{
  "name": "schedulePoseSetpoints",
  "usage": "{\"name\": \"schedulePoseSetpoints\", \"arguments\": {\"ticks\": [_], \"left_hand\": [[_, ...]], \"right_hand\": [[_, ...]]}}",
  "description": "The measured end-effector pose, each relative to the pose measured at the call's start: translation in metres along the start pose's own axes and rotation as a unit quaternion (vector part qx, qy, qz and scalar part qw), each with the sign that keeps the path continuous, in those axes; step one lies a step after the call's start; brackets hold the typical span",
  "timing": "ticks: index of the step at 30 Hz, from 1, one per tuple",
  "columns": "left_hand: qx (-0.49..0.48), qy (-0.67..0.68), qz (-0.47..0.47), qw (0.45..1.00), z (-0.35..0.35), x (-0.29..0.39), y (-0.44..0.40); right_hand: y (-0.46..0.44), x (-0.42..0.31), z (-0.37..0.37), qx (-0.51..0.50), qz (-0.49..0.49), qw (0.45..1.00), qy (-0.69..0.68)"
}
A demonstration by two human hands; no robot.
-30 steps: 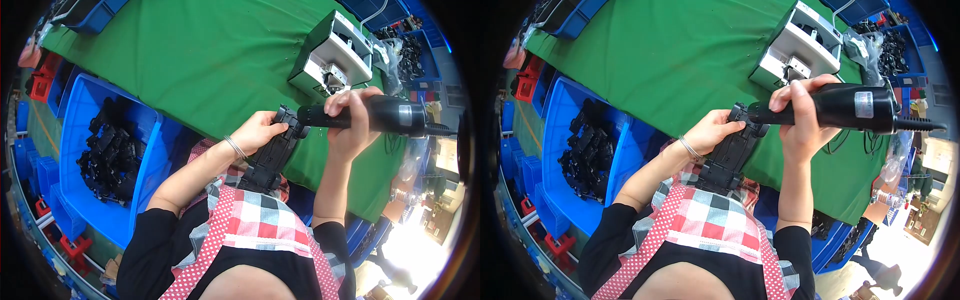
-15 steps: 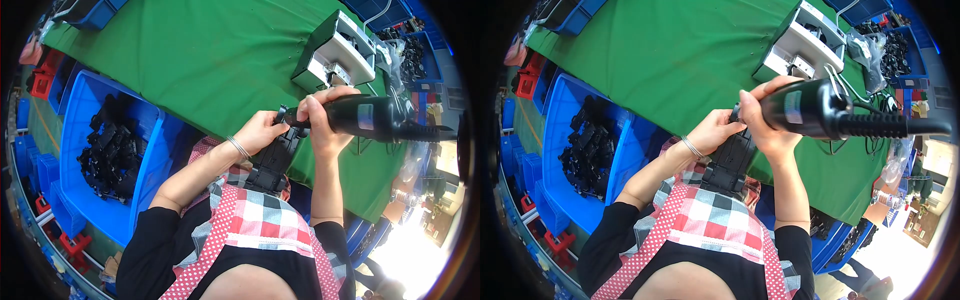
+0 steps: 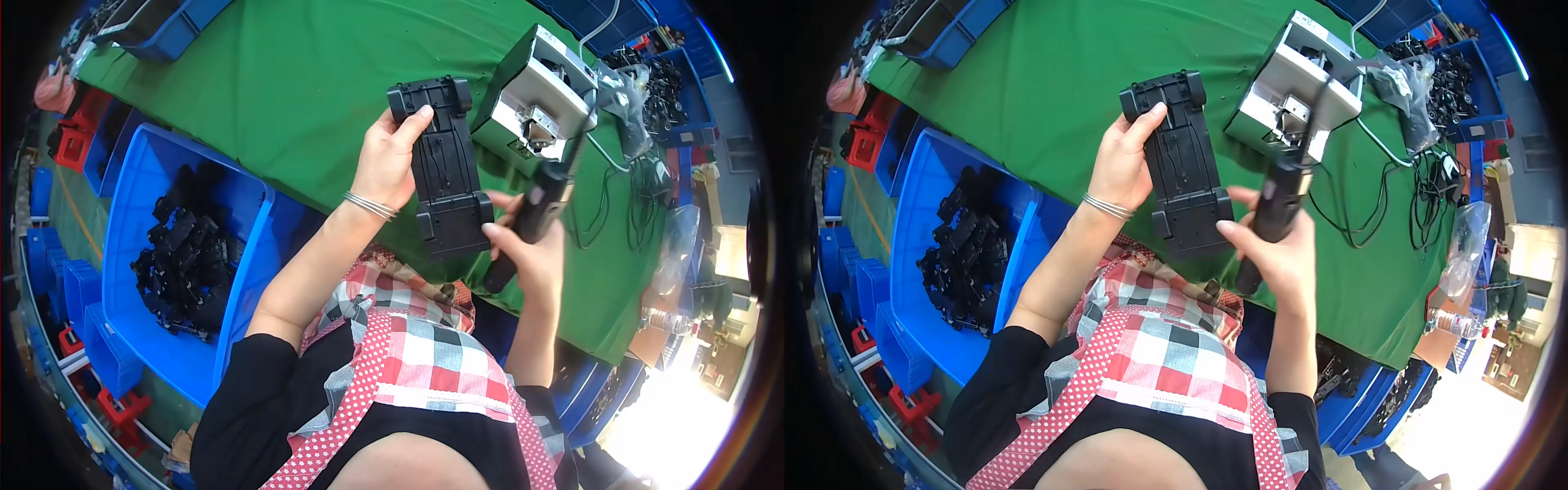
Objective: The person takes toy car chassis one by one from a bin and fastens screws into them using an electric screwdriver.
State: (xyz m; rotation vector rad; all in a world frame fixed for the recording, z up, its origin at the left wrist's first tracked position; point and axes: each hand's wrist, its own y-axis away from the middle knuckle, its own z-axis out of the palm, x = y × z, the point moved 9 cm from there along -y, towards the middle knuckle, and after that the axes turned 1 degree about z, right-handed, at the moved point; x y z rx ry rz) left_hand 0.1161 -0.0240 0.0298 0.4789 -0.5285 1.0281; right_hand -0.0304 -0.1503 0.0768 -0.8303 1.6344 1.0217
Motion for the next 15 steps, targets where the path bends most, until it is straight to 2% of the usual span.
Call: {"name": "schedulePoseSetpoints", "arguments": {"ticks": [2,3,5,6,7,9,12,14,15], "left_hand": [[-0.028,0.017,-0.038,0.999,0.012,-0.006,0.008],[-0.071,-0.051,-0.05,0.995,0.017,-0.009,0.015],[-0.165,-0.072,-0.222,0.958,0.018,-0.044,0.036],[-0.185,-0.024,-0.296,0.937,0.021,-0.058,0.053],[-0.179,-0.039,-0.308,0.934,0.021,-0.059,0.06],[-0.184,-0.063,-0.297,0.935,0.017,-0.06,0.062],[-0.172,-0.056,-0.298,0.937,0.018,-0.061,0.061],[-0.171,-0.074,-0.297,0.937,0.013,-0.069,0.059],[-0.17,-0.093,-0.296,0.935,0.011,-0.073,0.058]], "right_hand": [[0.002,0.017,-0.001,0.022,0.002,0.999,-0.033],[0.003,0.014,-0.001,0.038,-0.009,0.997,-0.062],[0.0,0.015,-0.005,0.042,-0.01,0.996,-0.079],[-0.001,0.016,-0.008,0.044,-0.01,0.994,-0.095],[-0.004,0.016,-0.014,0.049,-0.033,0.998,-0.037],[0.0,-0.012,-0.02,0.086,-0.032,0.996,-0.008],[-0.002,-0.063,-0.06,0.206,-0.215,0.949,-0.101],[-0.004,-0.095,-0.073,0.206,-0.356,0.884,-0.223],[-0.008,-0.108,-0.076,0.206,-0.419,0.858,-0.215]]}}
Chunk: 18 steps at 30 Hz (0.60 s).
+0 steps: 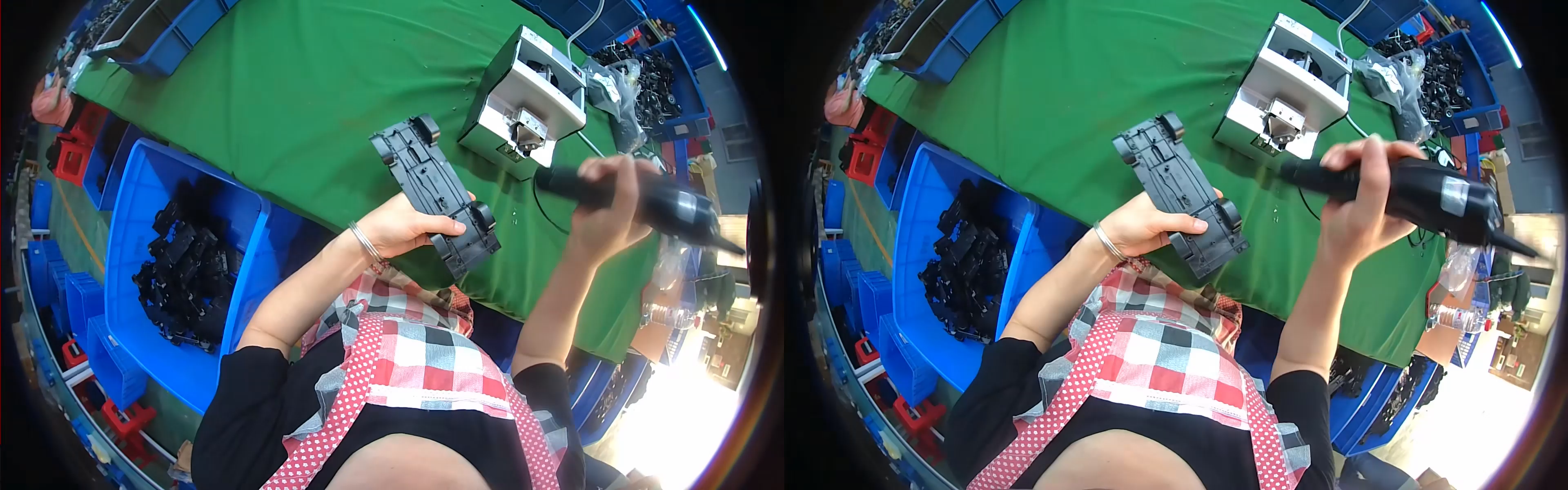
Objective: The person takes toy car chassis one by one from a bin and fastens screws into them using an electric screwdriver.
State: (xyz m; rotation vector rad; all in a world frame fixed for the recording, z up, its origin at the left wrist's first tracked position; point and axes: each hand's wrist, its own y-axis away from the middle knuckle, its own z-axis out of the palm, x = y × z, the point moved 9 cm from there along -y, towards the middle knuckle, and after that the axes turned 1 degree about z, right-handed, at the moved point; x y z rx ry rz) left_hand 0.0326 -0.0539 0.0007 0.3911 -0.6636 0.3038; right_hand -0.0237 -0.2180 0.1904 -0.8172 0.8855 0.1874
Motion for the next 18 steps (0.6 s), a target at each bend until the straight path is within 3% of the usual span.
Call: {"name": "schedulePoseSetpoints", "arguments": {"ticks": [1,4,7,13,16,18], "left_hand": [[0.014,0.009,-0.008,1.0,-0.001,-0.002,-0.001],[0.044,-0.04,0.002,0.998,-0.016,-0.01,-0.008],[0.044,-0.017,0.035,0.998,-0.017,-0.005,-0.009],[0.077,0.033,0.056,0.995,-0.022,-0.003,-0.008],[0.099,0.024,0.068,0.993,-0.024,-0.004,-0.007],[0.098,0.013,0.073,0.992,-0.021,0.0,-0.005]], "right_hand": [[-0.009,-0.004,0.006,-0.011,-0.067,0.998,-0.012],[-0.023,0.009,0.024,-0.035,-0.112,0.989,0.087],[-0.026,0.039,0.035,-0.066,-0.037,0.984,0.164],[-0.029,0.064,0.031,-0.094,0.146,0.984,0.04],[0.0,0.052,0.014,-0.056,0.149,0.987,-0.004],[0.018,0.041,0.015,-0.081,0.146,0.984,-0.069]]}}
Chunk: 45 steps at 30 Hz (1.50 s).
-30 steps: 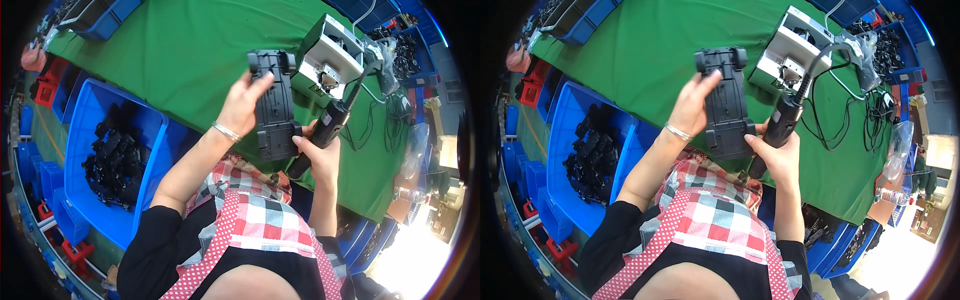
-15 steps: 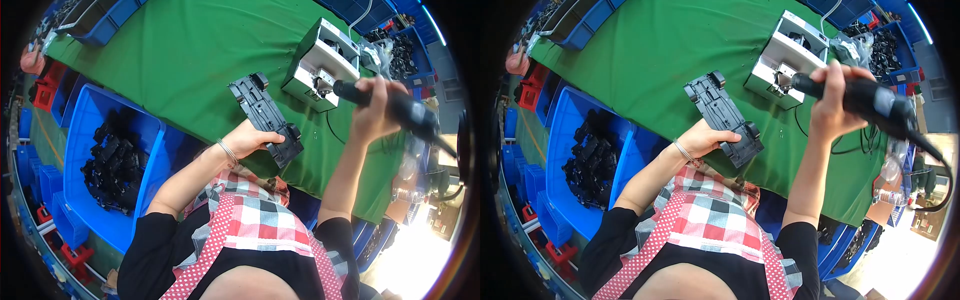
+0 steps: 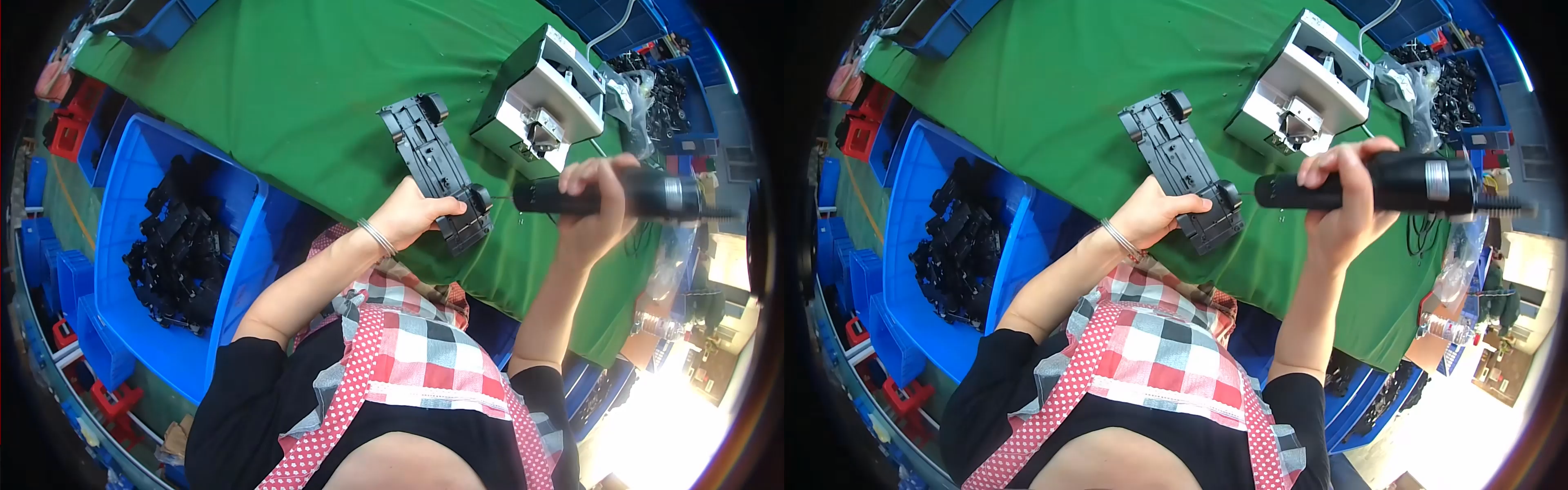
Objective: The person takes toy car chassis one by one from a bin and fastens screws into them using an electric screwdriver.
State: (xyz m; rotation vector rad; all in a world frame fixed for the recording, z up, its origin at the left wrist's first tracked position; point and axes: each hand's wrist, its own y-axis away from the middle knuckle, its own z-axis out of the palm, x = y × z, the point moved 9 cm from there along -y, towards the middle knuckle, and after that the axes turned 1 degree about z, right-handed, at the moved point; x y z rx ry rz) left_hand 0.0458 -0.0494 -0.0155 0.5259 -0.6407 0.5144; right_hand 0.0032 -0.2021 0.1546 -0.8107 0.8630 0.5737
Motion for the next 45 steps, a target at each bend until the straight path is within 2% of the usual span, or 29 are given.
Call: {"name": "schedulePoseSetpoints", "arguments": {"ticks": [6,13,16,20,23,24,25,27,30,32,34,36,37,39,42,45], "left_hand": [[-0.001,-0.01,0.002,1.0,-0.001,-0.003,-0.002],[-0.003,-0.024,0.02,1.0,-0.004,-0.007,-0.002],[-0.004,-0.097,0.034,0.995,-0.005,-0.006,0.0],[0.001,-0.073,0.034,0.997,-0.01,-0.008,-0.001],[-0.024,-0.112,0.05,0.992,-0.005,-0.004,0.003],[-0.042,-0.082,0.026,0.995,-0.001,-0.009,0.004],[-0.06,-0.051,0.001,0.997,0.004,-0.012,0.005],[-0.063,-0.067,0.012,0.996,0.008,-0.007,0.005],[-0.027,-0.054,-0.042,0.997,0.01,-0.006,0.012],[-0.032,-0.064,-0.034,0.997,0.011,-0.001,0.013],[-0.02,-0.042,-0.03,0.998,0.007,-0.001,0.01],[0.009,0.004,-0.013,1.0,0.003,-0.002,0.009],[0.01,0.004,-0.013,1.0,0.003,-0.003,0.008],[0.038,0.019,0.005,0.999,-0.002,-0.001,0.007],[0.053,0.028,0.022,0.998,-0.006,-0.003,0.004],[0.056,0.04,0.022,0.997,-0.004,-0.003,0.005]], "right_hand": [[0.029,-0.004,0.015,-0.032,-0.047,0.998,0.006],[0.036,0.004,0.023,-0.047,-0.051,0.996,0.058],[0.042,0.011,0.031,-0.071,-0.034,0.993,0.087],[0.044,0.009,0.036,-0.114,-0.061,0.988,0.082],[0.04,0.009,0.046,-0.235,-0.018,0.971,-0.034],[0.035,0.003,0.046,-0.242,-0.012,0.969,-0.058],[0.026,-0.004,0.036,-0.2,-0.021,0.976,-0.084],[0.004,-0.025,0.021,-0.142,-0.092,0.982,-0.087],[-0.023,-0.042,0.009,-0.021,-0.209,0.975,0.072],[-0.032,-0.033,0.007,0.021,-0.215,0.964,0.157],[-0.038,-0.011,0.007,0.043,-0.155,0.97,0.181],[-0.042,-0.012,0.014,0.014,-0.156,0.971,0.181],[-0.043,-0.012,0.016,0.025,-0.126,0.974,0.187],[-0.041,-0.002,0.015,0.02,-0.005,0.988,0.153],[-0.011,0.0,0.011,0.029,-0.005,0.998,0.056],[0.016,-0.002,0.02,-0.005,0.005,1.0,-0.024]]}}
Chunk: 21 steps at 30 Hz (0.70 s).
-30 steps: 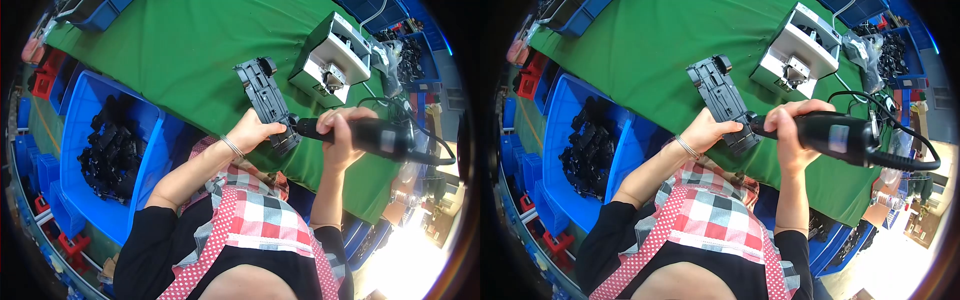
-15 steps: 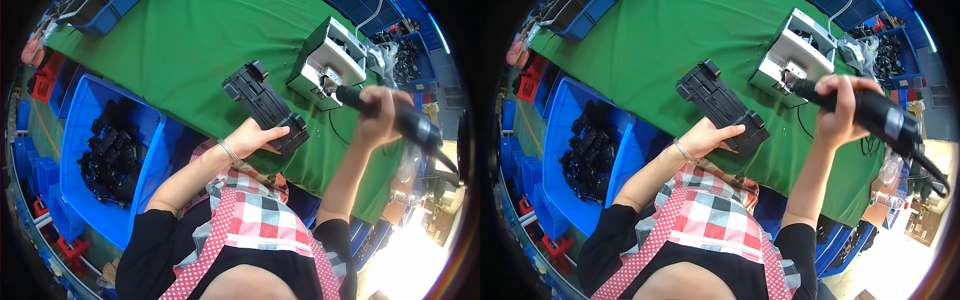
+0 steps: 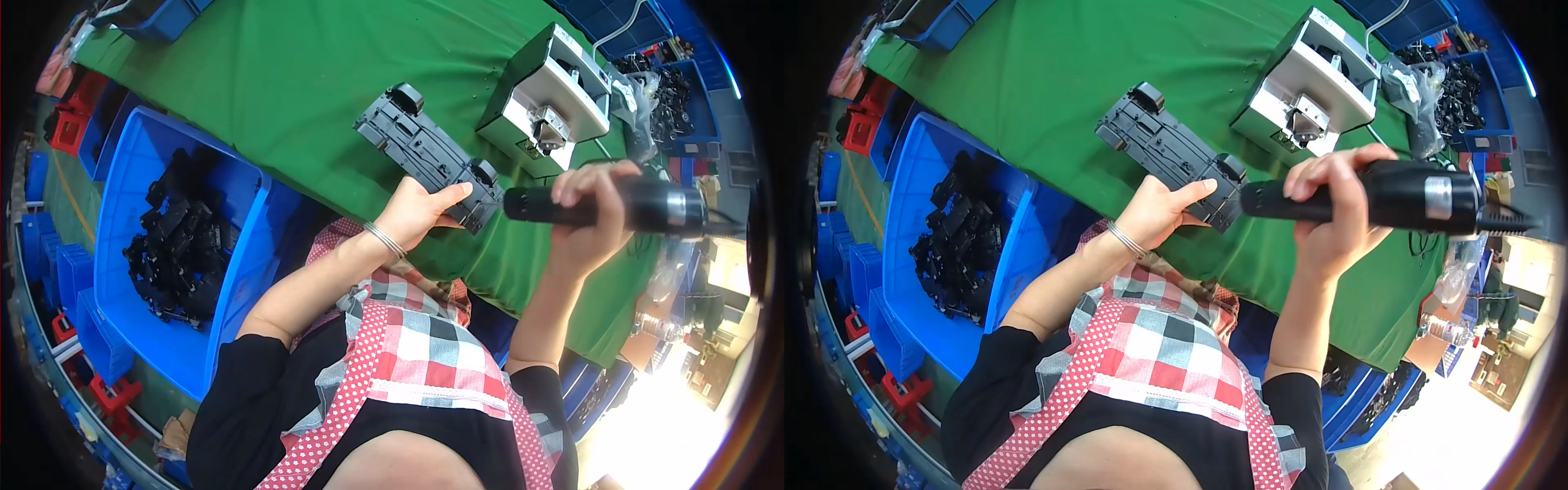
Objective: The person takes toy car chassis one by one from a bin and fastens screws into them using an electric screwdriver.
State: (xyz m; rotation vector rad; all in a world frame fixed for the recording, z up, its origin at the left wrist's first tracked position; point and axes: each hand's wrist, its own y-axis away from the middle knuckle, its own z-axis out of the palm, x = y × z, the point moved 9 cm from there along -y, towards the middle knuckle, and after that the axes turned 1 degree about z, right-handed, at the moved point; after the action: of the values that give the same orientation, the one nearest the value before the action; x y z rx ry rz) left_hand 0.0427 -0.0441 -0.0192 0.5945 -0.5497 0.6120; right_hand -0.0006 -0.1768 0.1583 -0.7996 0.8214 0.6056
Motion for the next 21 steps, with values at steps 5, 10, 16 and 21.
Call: {"name": "schedulePoseSetpoints", "arguments": {"ticks": [5,10,16,21], "left_hand": [[0.0,-0.03,0.002,1.0,0.0,0.001,0.001],[0.002,-0.037,0.011,0.999,0.0,0.001,0.0],[0.021,-0.088,0.004,0.996,-0.004,-0.004,0.0],[0.021,-0.101,0.003,0.995,-0.003,-0.003,0.001]], "right_hand": [[0.019,0.006,0.011,-0.041,-0.026,0.999,0.017],[0.024,0.013,0.014,-0.048,-0.036,0.998,-0.003],[0.034,0.018,0.029,-0.112,-0.031,0.992,0.052],[0.044,0.018,0.04,-0.165,-0.071,0.982,0.063]]}}
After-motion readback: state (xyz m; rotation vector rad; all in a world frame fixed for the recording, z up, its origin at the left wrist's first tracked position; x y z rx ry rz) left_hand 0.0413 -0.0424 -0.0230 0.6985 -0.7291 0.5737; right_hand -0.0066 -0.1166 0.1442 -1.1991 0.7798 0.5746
